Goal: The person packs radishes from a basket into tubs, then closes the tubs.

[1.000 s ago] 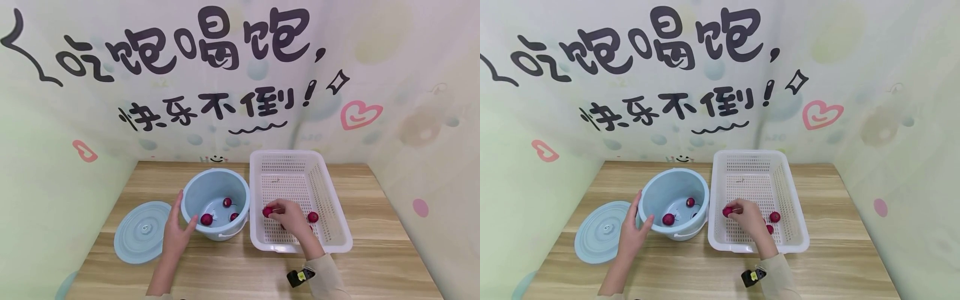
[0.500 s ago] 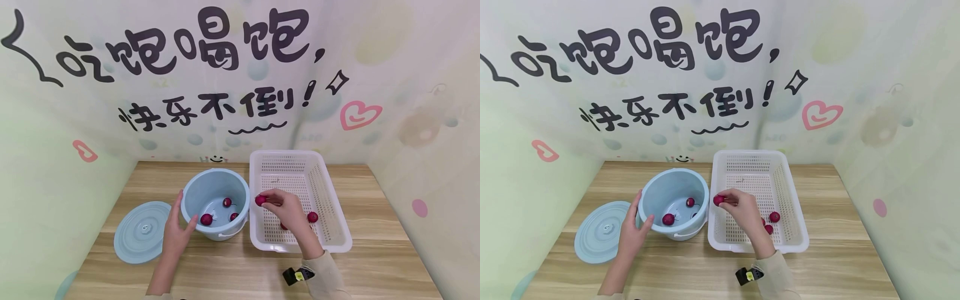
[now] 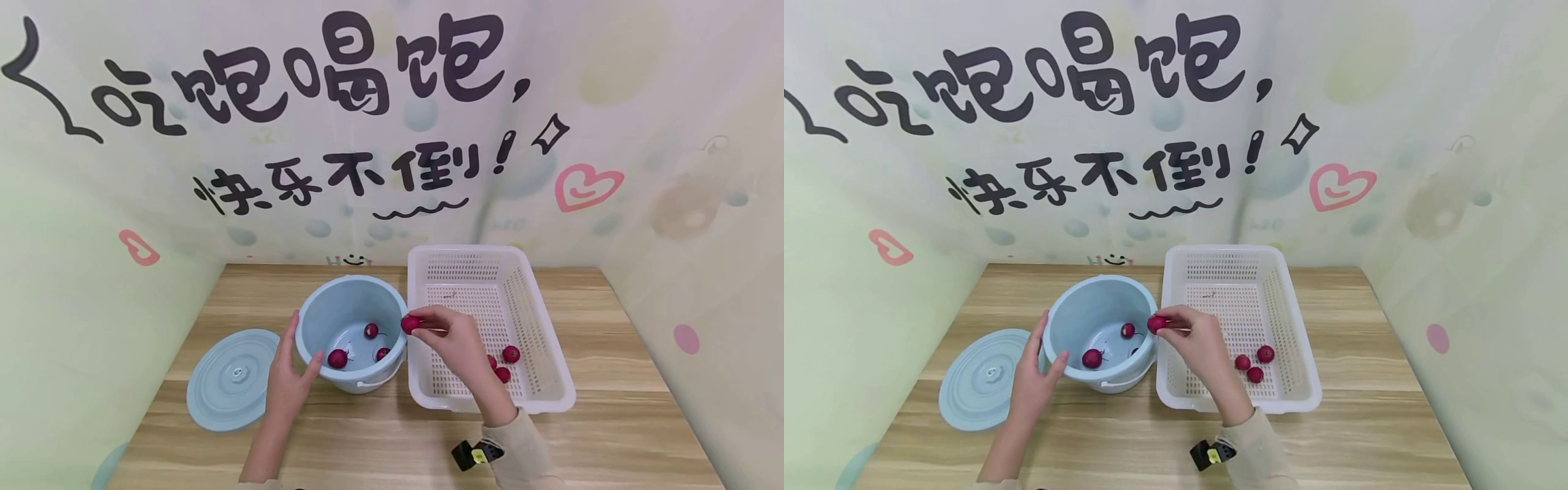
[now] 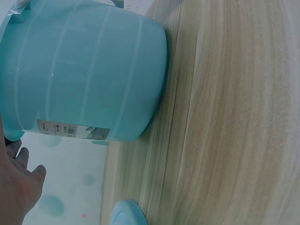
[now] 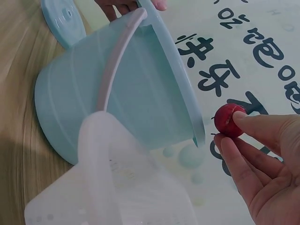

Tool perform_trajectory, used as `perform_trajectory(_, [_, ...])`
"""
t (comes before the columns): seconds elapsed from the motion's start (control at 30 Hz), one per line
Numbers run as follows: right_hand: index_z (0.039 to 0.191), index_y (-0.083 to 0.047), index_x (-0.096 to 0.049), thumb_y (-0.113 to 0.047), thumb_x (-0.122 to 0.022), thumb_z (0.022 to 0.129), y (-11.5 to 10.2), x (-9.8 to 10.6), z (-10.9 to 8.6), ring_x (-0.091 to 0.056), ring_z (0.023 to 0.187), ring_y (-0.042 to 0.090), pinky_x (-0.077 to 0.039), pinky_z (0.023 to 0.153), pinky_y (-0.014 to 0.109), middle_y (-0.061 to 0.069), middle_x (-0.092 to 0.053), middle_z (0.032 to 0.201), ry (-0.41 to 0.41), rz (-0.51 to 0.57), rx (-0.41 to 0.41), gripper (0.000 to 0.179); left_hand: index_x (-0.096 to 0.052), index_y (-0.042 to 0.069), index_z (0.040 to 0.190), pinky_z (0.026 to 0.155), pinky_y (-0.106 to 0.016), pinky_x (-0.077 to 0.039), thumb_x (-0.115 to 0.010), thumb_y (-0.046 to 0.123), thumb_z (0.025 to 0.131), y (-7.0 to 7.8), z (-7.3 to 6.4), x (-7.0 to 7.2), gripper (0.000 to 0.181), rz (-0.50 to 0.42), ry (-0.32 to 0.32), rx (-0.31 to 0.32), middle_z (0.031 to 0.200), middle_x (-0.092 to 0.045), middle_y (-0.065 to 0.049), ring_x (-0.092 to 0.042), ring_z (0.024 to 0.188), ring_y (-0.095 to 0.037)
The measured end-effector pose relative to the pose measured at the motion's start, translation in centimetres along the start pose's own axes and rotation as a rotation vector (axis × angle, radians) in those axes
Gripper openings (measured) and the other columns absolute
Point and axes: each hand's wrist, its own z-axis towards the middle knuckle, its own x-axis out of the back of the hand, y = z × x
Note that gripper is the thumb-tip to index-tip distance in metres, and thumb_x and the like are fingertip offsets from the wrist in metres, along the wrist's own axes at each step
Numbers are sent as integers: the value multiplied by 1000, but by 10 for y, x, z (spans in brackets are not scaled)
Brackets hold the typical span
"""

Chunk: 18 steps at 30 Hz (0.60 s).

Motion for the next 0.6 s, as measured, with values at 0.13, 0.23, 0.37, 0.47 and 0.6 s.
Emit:
perform_trajectory(0.13, [111,-13,-75,-8,-77,85,-2,-4,0,-75,95,20,-62,85,32,7,-77,104,2,9,11,27,-31,17,157,119,-60,-33,-70,18,88,-1,0,0,79,-2,6,-6,161,-36,-10,-35,148,-36])
perform_trajectory(0.23, [111,-13,-75,-8,-77,85,-4,-8,0,-74,95,20,-62,84,29,8,-77,104,-2,15,20,27,-31,17,157,119,-60,-32,-70,18,88,-2,0,0,80,-6,3,-3,161,-36,-10,-35,148,-35])
perform_trajectory(0.37, [112,-12,-75,-7,-77,84,-5,-11,2,-74,97,22,-62,84,29,9,-76,107,-12,11,24,28,-30,17,158,119,-59,-33,-70,20,88,-1,-1,0,80,-13,-4,6,162,-35,-8,-34,149,-34])
perform_trajectory(0.47, [113,-9,-74,-6,-77,84,-5,-14,2,-75,97,23,-62,84,30,12,-76,109,-22,9,26,29,-30,18,158,119,-59,-33,-70,20,88,-1,-1,0,80,-18,-5,5,162,-35,-8,-34,149,-33])
perform_trajectory(0.6, [112,-10,-74,-7,-76,85,-5,-15,1,-75,97,22,-62,85,30,12,-75,110,-23,-3,29,28,-29,19,158,118,-60,-35,-70,21,88,-1,-1,1,81,-17,-5,2,162,-35,-9,-35,148,-34])
